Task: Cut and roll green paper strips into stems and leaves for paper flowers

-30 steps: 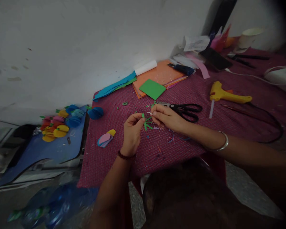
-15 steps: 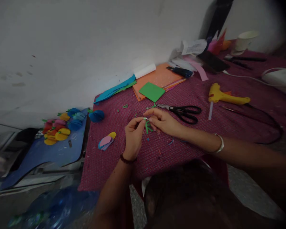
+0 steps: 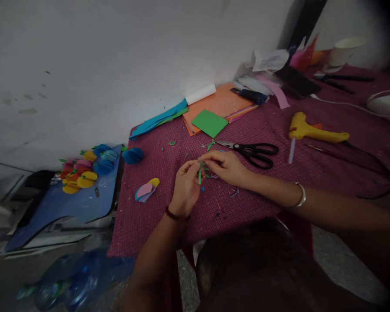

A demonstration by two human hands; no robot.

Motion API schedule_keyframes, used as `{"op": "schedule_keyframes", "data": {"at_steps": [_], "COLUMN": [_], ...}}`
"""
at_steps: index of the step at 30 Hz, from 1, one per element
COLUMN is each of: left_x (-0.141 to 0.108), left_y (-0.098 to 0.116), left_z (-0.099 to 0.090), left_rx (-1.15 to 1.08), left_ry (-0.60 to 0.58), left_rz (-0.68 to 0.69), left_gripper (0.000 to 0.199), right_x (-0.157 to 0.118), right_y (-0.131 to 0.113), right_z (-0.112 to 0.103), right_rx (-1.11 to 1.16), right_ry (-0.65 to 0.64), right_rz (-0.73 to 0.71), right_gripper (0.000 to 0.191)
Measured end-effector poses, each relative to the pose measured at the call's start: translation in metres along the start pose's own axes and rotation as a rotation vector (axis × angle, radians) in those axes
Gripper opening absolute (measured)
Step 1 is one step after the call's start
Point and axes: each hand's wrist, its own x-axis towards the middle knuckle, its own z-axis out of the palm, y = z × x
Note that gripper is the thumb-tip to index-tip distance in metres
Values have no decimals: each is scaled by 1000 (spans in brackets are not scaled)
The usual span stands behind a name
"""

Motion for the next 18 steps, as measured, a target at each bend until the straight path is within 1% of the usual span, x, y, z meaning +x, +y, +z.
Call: {"op": "schedule_keyframes", "data": {"at_steps": [2,6,8,11,15,18], "left_x": [1,1,1,1,3,4], "left_y": [2,6,9,12,12,10], "left_z": [-2,-6,-7,-8,-10,-13], "left_rx": [-25,-90,-109,-69,5,34], "left_ry": [-40,-111,-134,-146,-174,-223], "left_rz": [-67,-135,-153,-144,-130,-96], "left_gripper": [13,7,5,9,12,13], "right_x": [0,0,0,0,0,0], "right_y": [4,8,7,5,3,3], "right_z": [-2,-5,-7,-10,-13,-15], "right_rx": [-85,-235,-308,-427,-523,-498], "right_ry": [-16,-12,-9,-24,-42,-68], "right_rz": [-68,-234,-337,-463,-528,-504], "right_gripper": [26,28,28,26,25,26]}}
